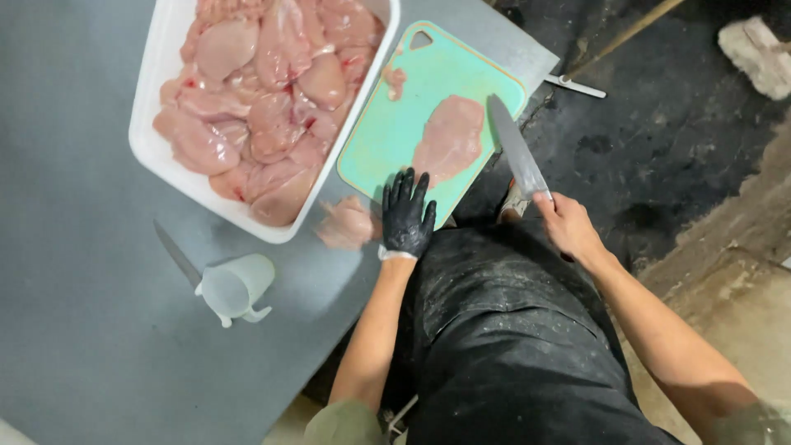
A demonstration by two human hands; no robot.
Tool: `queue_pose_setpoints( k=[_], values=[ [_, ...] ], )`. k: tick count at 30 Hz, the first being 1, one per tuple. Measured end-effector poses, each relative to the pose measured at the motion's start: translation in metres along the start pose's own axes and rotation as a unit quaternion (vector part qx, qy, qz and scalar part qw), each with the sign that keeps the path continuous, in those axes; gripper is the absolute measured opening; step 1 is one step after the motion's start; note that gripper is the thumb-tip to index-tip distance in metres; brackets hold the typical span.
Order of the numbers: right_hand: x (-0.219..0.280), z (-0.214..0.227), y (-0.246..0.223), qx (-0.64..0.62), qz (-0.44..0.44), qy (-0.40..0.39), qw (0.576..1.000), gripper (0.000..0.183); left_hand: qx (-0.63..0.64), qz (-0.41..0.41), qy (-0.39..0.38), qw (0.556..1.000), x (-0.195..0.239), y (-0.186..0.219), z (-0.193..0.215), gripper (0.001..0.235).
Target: The person slices raw chicken breasts on a green cutting board using a knife. They repeatedly pick up pieces from a white tray, trim or cut them, and place the trimmed pieces into a nearby machine. The process continues with multiple pieces handled one at a time.
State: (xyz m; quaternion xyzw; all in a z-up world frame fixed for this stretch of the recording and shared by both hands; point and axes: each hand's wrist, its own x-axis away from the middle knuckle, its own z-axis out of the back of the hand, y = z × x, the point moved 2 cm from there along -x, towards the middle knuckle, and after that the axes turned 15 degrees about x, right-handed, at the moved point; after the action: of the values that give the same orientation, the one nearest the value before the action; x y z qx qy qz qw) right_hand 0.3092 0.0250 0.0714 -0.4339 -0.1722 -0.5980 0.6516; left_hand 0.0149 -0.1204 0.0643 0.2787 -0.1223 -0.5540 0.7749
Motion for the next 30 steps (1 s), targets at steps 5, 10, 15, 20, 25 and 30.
queue_pose_setpoints(
  k=[5, 10, 15, 20, 25, 30],
  values=[
    [-0.004, 0.017, -0.024, -0.005, 0.009, -0.042, 0.999, 0.054, -0.141, -0.083, -0.197, 0.967, -0.102, -0.011, -0.077, 0.057],
    [-0.030, 0.002, -0.014, -0.034, 0.010, -0.068, 0.997, 0.053, -0.161, -0.101, -0.276, 0.942, -0.130, -0.021, -0.095, 0.064],
    [-0.072, -0.021, -0.018, -0.058, 0.015, -0.084, 0.995, 0.054, -0.198, -0.139, -0.246, 0.939, -0.127, -0.026, -0.098, 0.075],
    [-0.084, 0.001, -0.077, -0.077, 0.032, -0.119, 0.989, 0.050, -0.143, -0.160, -0.152, 0.965, -0.126, -0.020, -0.097, 0.083],
    [-0.101, -0.008, -0.090, 0.000, 0.042, -0.093, 0.995, 0.056, -0.117, -0.148, -0.154, 0.970, -0.125, -0.026, -0.102, 0.084],
    [-0.079, 0.000, -0.084, 0.110, 0.038, -0.099, 0.988, 0.055, -0.124, -0.138, -0.177, 0.967, -0.123, -0.026, -0.102, 0.086]
  ],
)
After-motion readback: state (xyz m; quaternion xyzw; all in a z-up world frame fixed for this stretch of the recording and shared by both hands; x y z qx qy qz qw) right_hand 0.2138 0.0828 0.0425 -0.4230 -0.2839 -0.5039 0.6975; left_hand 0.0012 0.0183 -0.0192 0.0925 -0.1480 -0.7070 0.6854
